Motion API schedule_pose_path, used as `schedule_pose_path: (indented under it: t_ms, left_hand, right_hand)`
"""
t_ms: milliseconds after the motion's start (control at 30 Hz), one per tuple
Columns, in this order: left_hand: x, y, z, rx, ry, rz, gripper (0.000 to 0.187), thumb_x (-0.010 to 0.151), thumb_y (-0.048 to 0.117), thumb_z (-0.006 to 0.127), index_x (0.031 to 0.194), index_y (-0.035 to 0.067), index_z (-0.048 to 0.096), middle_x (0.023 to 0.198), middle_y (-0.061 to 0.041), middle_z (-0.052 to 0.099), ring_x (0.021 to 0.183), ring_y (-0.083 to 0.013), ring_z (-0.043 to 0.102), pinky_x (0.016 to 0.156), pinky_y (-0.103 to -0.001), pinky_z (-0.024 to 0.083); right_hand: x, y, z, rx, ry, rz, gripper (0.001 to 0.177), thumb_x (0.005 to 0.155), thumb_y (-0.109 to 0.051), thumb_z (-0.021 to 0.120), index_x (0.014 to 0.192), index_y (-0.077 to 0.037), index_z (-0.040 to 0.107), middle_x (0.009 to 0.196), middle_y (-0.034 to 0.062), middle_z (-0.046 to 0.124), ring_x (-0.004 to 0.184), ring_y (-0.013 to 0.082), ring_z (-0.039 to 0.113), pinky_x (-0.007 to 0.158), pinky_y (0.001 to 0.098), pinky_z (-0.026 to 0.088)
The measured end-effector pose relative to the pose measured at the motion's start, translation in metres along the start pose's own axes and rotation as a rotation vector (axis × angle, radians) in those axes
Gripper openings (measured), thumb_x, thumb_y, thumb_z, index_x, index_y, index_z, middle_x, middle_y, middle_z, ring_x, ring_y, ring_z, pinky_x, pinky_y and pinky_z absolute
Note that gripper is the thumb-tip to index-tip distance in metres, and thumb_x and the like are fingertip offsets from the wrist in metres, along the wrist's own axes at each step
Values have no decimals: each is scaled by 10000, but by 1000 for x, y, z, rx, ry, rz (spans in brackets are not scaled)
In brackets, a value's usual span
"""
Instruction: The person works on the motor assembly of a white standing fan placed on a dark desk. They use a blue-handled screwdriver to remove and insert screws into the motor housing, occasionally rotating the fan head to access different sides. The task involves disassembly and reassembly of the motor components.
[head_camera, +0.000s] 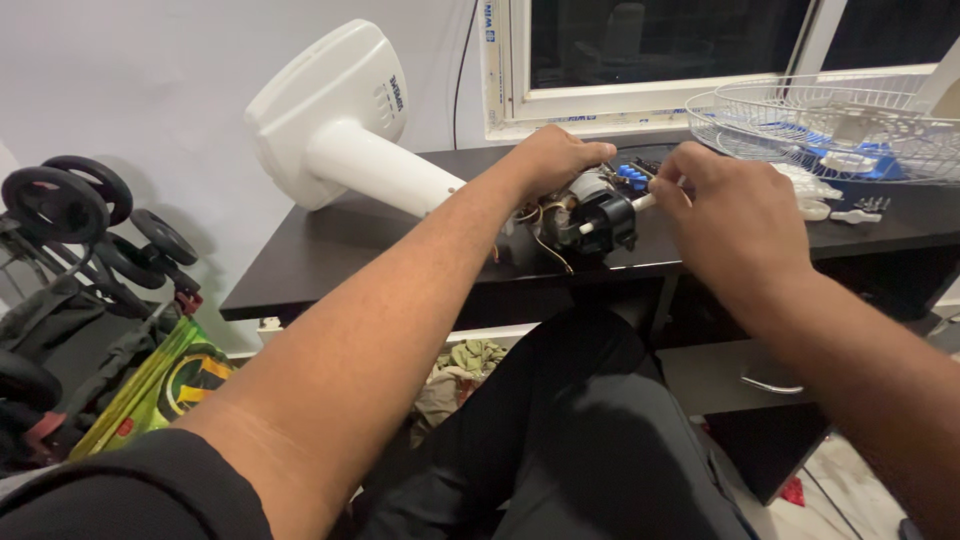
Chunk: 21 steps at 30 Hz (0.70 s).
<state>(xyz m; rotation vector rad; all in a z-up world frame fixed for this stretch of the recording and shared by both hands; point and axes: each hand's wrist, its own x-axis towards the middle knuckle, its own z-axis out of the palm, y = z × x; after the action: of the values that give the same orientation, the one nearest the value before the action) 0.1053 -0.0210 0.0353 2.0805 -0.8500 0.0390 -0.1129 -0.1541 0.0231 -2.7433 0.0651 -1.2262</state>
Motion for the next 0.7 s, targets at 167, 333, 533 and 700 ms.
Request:
schedule_pose_path:
  t_ms: [167,333,533,700]
  left_hand:
    - [1,-3,0,17,29,121,462,828,456,722,906,13,825,824,-123,806,767,-210,759,733,-339,579]
    - [2,-1,2,78,23,59,480,822,486,699,895,33,842,821,-130,805,768,-232,769,738,-349,582]
    - [10,-7,3,80,58,108,506,796,505,727,875,15,827,818,-133,802,763,-232,769,744,-353,585]
    - [15,-11,5,80,60,109,519,789,511,726,847,4,825,804,-151,804,733,-244,763,729,-353,585]
  right_hand:
    - [2,-7,11,235,14,100,236,958,-296,719,968,-61,736,778,138,716,700,309,693,680,436,519]
    - [2,-9,25,394,114,154,251,934,-255,694,953,-6,725,871,176,719,811,332,701,747,443,522]
    - [15,-10,42,268,58,271,344,1012,-255,543,946,44,701,898,272,701,889,440,672,857,516,499]
    - [19,-10,43,236,61,308,393,995,-276,519,904,49,720,909,317,671,895,478,639,858,535,484]
